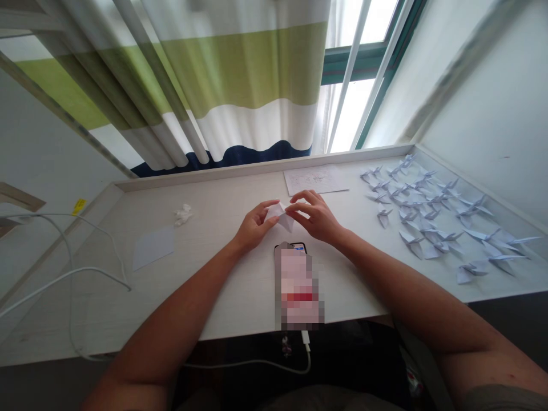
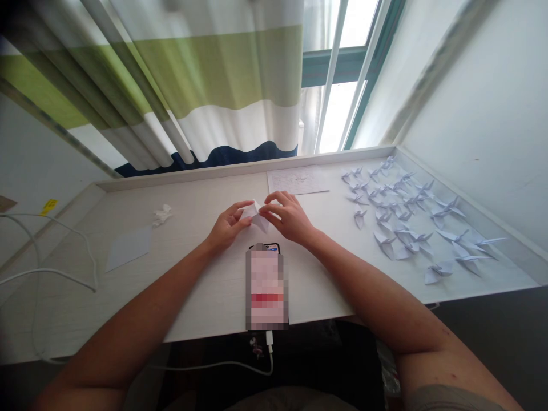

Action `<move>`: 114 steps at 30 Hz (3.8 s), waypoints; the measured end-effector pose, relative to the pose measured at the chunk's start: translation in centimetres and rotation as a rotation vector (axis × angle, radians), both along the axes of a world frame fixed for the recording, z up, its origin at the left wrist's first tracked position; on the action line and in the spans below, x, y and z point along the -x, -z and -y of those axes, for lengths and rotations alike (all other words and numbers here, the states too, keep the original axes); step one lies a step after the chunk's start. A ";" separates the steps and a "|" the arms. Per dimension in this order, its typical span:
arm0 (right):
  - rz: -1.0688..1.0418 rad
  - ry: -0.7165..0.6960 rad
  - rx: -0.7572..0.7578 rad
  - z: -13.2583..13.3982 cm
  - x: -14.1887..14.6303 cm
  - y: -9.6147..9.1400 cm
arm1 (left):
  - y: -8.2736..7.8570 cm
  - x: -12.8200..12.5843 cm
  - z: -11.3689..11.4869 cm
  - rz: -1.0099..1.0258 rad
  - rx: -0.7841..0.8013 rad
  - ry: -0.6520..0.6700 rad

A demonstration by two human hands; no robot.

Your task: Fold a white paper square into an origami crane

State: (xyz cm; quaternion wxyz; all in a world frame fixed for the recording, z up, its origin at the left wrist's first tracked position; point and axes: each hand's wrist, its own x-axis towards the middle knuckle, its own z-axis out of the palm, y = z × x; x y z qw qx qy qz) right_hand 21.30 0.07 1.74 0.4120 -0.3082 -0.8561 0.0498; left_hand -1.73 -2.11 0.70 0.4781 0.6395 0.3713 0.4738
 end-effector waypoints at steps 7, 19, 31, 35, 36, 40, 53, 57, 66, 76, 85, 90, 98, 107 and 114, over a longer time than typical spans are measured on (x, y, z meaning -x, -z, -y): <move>-0.178 0.113 0.074 0.4 0.6 -0.1 | 0.0 -0.6 0.2 0.159 0.085 -0.172; -0.170 0.095 0.188 0.6 1.0 0.2 | 0.1 -1.2 0.5 0.245 0.193 -0.133; -0.244 0.047 0.400 0.7 0.8 0.5 | 0.1 -1.0 0.3 0.276 0.186 -0.120; -0.333 0.026 0.420 0.6 0.9 0.4 | 0.2 -0.7 0.1 0.259 0.196 -0.170; -0.362 0.009 0.449 0.6 1.0 0.4 | 0.1 -0.7 0.0 0.261 0.202 -0.186; -0.457 -0.054 0.569 0.3 1.1 0.6 | -0.3 -0.6 0.1 0.273 0.241 -0.238; -0.725 -0.137 0.826 -0.1 1.3 0.8 | -0.1 -0.4 0.0 -0.009 -0.069 -0.356; -0.781 -0.187 0.874 0.2 1.4 0.3 | -0.2 -0.4 0.3 -0.057 -0.089 -0.281; -0.813 -0.239 0.962 0.3 1.5 0.1 | -1.1 -1.1 1.3 -0.195 -0.147 -0.310; -0.838 -0.312 1.048 0.8 1.6 -0.1 | -0.7 -0.9 1.3 -0.176 -0.186 -0.343; -0.843 -0.336 1.171 0.8 1.4 -0.2 | -0.4 -0.9 1.1 0.001 -0.061 -0.237; -0.761 -0.345 1.168 0.8 1.1 -0.4 | -0.4 -1.0 1.0 0.055 -0.054 -0.242; -0.471 -0.159 0.716 0.6 0.8 -0.2 | -0.5 -0.9 0.9 0.065 -0.052 -0.260; -0.355 -0.140 0.606 0.8 1.0 0.1 | -0.4 -0.9 1.0 -0.006 -0.098 -0.269; -0.307 -0.087 0.498 1.0 0.9 -0.4 | -0.5 -0.7 1.1 -0.092 -0.239 -0.307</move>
